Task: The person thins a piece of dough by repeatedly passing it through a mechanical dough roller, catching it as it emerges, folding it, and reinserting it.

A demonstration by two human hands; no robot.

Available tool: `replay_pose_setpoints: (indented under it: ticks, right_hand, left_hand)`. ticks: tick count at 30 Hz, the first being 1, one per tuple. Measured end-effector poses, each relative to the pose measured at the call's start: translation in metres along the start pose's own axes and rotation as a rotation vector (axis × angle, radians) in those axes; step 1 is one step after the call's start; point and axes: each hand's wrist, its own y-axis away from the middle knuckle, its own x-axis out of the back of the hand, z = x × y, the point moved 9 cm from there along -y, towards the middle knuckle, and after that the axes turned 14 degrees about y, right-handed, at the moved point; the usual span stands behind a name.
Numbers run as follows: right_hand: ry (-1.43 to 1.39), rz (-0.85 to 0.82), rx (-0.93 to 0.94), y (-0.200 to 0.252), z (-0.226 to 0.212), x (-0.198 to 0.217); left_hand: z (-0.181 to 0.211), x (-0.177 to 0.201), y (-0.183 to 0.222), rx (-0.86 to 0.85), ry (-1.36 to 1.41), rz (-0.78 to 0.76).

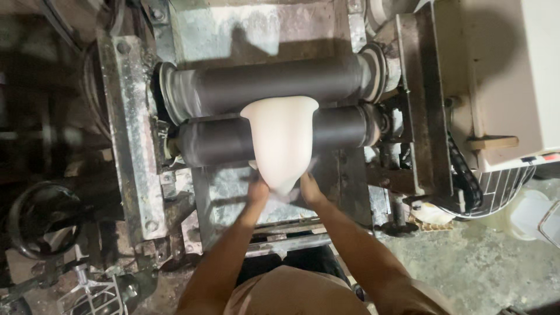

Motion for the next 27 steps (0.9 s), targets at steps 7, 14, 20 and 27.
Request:
replay_pose_setpoints:
  ticks: [7,14,20,27]
  right_hand:
    - [-0.44,-0.282,-0.297,0.135,-0.084,-0.012]
    - [-0.159,0.021,-0.116,-0.084,-0.048,0.04]
    - [0.017,-0.064,-0.186,-0.07,0.012,0.024]
    - [-0.191,-0.241,-0.092,0.047,-0.112,-0.006]
  left_hand:
    - [-0.007,-0.017,0.112,0.405,0.823,-0.201]
    - [0.031,0.066,-0.104,-0.084,-0.178,0.44]
    - [-0.006,0.046,-0.113,-0.29,-0.377,0.057]
    - [0.041,0.045,0.001,-0.263,-0.135,-0.11]
